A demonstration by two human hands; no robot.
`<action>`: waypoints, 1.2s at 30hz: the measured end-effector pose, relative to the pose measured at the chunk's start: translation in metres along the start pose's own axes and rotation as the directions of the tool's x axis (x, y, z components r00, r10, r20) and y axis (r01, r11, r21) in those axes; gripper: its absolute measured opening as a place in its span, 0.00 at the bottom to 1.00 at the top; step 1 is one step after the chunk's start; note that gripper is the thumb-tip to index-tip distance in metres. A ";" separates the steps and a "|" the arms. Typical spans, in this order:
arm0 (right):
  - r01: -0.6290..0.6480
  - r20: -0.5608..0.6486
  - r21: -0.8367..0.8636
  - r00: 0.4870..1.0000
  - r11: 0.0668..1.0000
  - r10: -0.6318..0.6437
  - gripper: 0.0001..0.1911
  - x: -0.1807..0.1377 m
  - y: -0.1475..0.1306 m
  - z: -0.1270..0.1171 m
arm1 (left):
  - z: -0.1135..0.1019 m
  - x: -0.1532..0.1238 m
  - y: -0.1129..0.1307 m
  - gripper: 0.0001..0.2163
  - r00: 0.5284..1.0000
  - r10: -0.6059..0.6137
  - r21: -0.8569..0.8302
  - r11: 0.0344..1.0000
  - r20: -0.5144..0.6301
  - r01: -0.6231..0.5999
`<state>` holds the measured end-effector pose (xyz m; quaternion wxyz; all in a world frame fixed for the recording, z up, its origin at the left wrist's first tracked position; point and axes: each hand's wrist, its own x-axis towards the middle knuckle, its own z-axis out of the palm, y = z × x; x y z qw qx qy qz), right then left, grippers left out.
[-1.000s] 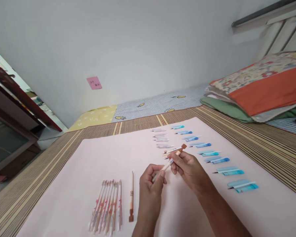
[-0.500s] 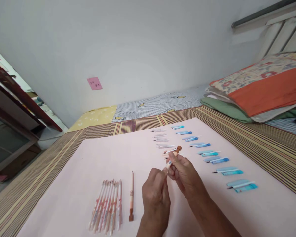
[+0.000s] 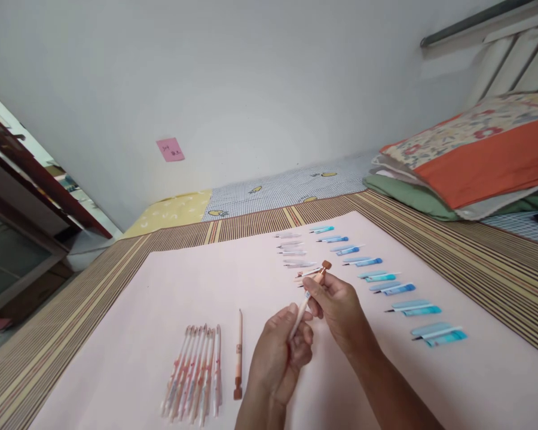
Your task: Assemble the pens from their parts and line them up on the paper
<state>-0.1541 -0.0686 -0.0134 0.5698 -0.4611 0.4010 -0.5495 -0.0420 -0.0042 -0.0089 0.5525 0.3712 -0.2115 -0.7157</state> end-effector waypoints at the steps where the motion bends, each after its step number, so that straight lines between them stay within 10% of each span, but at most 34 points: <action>1: 0.010 0.013 -0.002 1.000 1.000 -0.010 0.21 0.000 0.000 0.000 | -0.001 0.000 0.000 0.17 1.000 -0.006 -0.011 1.000 0.012 0.007; 11: 0.049 0.167 -0.004 0.985 0.999 -0.048 0.19 -0.002 0.001 0.002 | 0.004 -0.005 0.003 0.13 0.972 0.235 0.182 0.956 -0.012 -0.229; 16: -0.030 0.095 0.029 0.995 0.999 0.027 0.22 -0.005 0.005 0.009 | 0.009 -0.011 0.003 0.08 0.824 0.566 0.687 0.602 -0.007 -0.407; 21: -0.162 0.118 0.163 0.982 0.973 0.144 0.24 -0.006 0.008 0.015 | 0.006 -0.010 -0.006 0.08 0.647 0.745 0.833 0.249 0.161 -0.494; 25: -0.153 0.077 0.152 0.987 0.977 0.142 0.25 -0.004 0.009 0.014 | 0.006 -0.006 -0.009 0.04 0.738 0.671 0.772 0.507 -0.073 -0.385; 30: -0.108 0.067 0.031 0.992 0.994 0.106 0.24 -0.001 0.007 0.008 | 0.006 -0.005 0.001 0.08 0.921 0.342 0.254 0.923 -0.189 -0.291; 36: -0.085 0.114 -0.013 0.990 0.996 0.086 0.23 -0.002 0.003 0.004 | -0.003 -0.004 0.009 0.11 0.956 0.290 0.202 0.940 -0.052 -0.274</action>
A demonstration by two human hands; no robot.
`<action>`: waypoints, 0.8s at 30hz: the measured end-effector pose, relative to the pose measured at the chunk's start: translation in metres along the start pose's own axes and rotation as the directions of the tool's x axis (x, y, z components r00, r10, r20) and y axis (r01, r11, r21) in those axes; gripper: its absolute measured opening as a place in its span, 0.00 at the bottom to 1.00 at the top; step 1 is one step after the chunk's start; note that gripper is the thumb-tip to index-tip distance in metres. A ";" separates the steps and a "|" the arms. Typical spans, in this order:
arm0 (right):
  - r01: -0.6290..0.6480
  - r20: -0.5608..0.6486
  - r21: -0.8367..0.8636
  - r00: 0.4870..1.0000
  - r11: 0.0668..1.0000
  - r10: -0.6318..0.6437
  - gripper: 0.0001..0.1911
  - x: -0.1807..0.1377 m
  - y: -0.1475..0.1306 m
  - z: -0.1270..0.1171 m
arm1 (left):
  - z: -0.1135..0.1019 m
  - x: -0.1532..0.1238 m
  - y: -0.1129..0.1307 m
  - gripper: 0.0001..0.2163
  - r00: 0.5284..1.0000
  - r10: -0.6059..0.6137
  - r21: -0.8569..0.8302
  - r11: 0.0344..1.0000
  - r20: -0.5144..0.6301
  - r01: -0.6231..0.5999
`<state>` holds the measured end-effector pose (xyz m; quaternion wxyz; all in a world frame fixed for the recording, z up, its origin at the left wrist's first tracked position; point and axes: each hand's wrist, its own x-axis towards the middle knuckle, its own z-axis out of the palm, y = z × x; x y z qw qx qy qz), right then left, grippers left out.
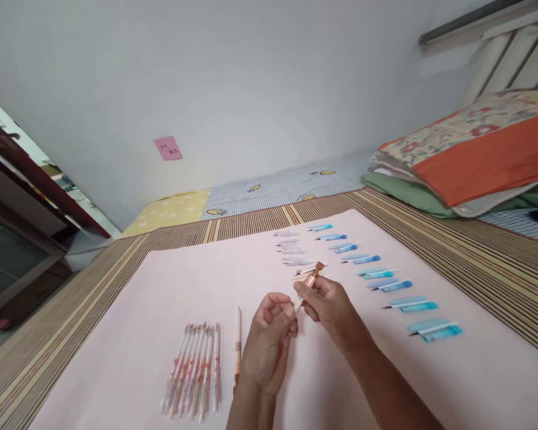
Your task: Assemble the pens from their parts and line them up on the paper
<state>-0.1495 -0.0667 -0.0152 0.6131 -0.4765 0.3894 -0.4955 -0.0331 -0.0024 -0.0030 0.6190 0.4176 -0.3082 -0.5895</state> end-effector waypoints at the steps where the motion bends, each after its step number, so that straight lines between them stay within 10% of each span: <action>1: -0.003 -0.010 0.000 1.000 1.000 0.003 0.23 0.000 0.000 0.000 | 0.000 -0.001 0.000 0.09 0.996 0.080 0.109 0.991 -0.029 -0.076; 5: -0.076 -0.056 0.123 0.995 0.990 0.083 0.24 0.002 0.004 0.001 | 0.007 -0.005 -0.005 0.04 0.892 0.453 0.600 0.711 0.007 -0.366; 8: -0.108 -0.074 0.241 0.989 0.965 0.129 0.25 0.004 0.004 0.001 | 0.011 -0.005 -0.011 0.06 0.868 0.497 0.645 0.666 -0.008 -0.375; 12: -0.091 -0.122 0.275 0.984 0.957 0.129 0.26 0.006 0.001 -0.001 | 0.011 -0.002 -0.013 0.14 0.960 0.235 0.399 0.903 -0.151 -0.158; 16: -0.042 -0.166 0.236 0.983 0.971 0.083 0.25 0.007 0.001 -0.006 | 0.010 -0.003 -0.007 0.18 0.993 -0.114 0.103 0.988 0.026 0.111; 24: -0.034 -0.031 0.165 0.999 0.986 0.039 0.24 0.003 -0.004 -0.003 | 0.005 -0.002 -0.005 0.17 0.982 -0.185 -0.090 0.978 0.042 0.188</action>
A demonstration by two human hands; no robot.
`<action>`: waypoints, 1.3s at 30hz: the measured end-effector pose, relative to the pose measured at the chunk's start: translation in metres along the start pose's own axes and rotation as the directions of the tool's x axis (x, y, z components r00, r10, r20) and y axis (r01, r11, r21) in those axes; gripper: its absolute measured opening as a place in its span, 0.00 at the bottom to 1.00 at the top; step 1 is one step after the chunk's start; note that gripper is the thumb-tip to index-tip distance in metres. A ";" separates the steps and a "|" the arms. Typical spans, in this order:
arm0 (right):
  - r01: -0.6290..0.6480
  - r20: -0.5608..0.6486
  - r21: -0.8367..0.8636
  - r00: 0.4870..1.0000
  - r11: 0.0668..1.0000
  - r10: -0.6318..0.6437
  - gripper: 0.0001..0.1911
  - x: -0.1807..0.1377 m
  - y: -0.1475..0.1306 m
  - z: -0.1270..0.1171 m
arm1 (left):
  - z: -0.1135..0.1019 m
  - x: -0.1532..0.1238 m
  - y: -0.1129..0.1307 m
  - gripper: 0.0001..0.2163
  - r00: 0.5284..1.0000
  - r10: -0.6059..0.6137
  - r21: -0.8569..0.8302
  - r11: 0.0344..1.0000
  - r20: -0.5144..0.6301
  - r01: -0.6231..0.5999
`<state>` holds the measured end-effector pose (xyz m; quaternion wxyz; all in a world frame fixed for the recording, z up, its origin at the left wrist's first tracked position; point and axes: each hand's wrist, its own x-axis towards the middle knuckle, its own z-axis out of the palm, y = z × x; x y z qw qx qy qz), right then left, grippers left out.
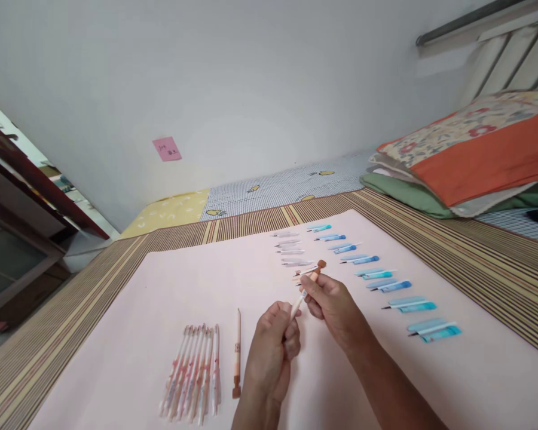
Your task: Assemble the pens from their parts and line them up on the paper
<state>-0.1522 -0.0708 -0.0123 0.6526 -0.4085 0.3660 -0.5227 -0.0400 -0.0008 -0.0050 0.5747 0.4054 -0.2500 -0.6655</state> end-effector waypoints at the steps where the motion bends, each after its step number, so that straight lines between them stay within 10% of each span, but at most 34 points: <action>1: -0.011 0.024 -0.002 1.000 1.000 0.011 0.23 -0.001 -0.001 0.001 | -0.001 0.000 0.001 0.17 1.000 0.015 -0.005 1.000 0.004 -0.015; 10: -0.002 0.365 -0.064 0.931 0.998 0.026 0.15 -0.010 -0.017 -0.012 | -0.012 0.004 0.010 0.13 0.986 0.119 -0.165 0.977 -0.120 -0.138; 15: 0.058 0.258 0.002 0.964 0.998 -0.056 0.15 -0.011 -0.011 -0.002 | -0.007 0.003 0.012 0.14 0.956 0.182 -0.291 0.924 -0.232 -0.247; 25: -0.044 0.101 0.231 0.995 0.972 0.021 0.20 -0.012 0.011 0.018 | -0.004 0.000 0.002 0.09 0.823 0.533 0.138 0.846 -0.194 -0.515; 31: -0.028 0.045 0.251 0.999 0.968 0.018 0.19 -0.014 0.014 0.025 | 0.001 -0.001 0.003 0.07 0.884 0.448 -0.089 0.883 -0.132 -0.461; 39: 0.055 0.025 0.132 0.998 0.990 -0.059 0.19 -0.019 0.022 0.031 | -0.010 0.007 0.009 0.13 0.876 0.322 -0.251 0.871 -0.358 -0.423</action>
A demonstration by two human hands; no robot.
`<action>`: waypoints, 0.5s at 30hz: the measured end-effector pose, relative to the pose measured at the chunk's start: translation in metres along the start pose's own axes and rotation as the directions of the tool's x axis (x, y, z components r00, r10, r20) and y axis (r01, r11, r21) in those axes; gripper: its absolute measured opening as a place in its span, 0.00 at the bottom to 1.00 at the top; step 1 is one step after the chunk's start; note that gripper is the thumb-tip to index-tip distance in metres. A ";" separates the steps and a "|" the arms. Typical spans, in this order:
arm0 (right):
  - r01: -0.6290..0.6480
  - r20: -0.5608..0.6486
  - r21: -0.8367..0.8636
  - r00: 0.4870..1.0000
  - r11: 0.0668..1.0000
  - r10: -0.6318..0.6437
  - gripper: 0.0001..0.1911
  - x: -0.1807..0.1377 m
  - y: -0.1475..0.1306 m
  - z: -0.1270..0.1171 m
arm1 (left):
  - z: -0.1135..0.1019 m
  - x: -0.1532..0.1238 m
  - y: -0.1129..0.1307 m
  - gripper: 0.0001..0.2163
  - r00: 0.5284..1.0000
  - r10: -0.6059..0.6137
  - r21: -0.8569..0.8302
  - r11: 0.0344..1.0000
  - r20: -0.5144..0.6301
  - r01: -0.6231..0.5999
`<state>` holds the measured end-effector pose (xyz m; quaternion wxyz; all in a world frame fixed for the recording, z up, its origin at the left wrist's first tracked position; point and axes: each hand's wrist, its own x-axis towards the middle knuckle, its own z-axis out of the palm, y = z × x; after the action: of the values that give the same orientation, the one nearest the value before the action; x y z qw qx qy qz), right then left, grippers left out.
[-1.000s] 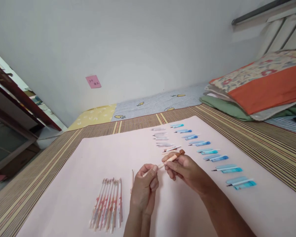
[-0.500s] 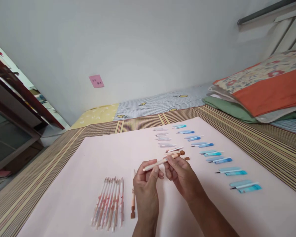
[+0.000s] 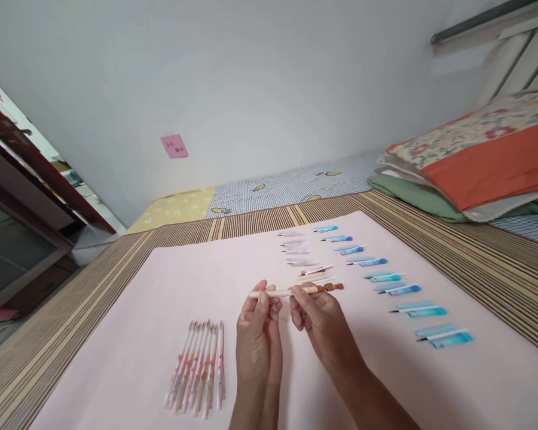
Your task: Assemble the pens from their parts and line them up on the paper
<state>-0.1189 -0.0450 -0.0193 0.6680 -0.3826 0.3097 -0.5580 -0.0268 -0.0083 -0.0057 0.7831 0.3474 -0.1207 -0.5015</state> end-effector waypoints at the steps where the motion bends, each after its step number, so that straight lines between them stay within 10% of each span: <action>1: 0.011 -0.019 -0.014 1.000 1.000 -0.012 0.19 -0.001 0.001 0.001 | -0.001 0.001 0.000 0.14 1.000 -0.001 0.005 1.000 -0.002 0.001; 15: -0.135 -0.081 0.253 0.984 0.958 0.160 0.21 -0.010 -0.003 0.012 | 0.006 -0.014 -0.007 0.08 0.937 0.260 0.371 0.867 0.231 -0.332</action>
<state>-0.1120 -0.0332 -0.0104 0.7338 -0.2438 0.2989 -0.5592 -0.0419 -0.0001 -0.0041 0.7486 0.4337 -0.3413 -0.3673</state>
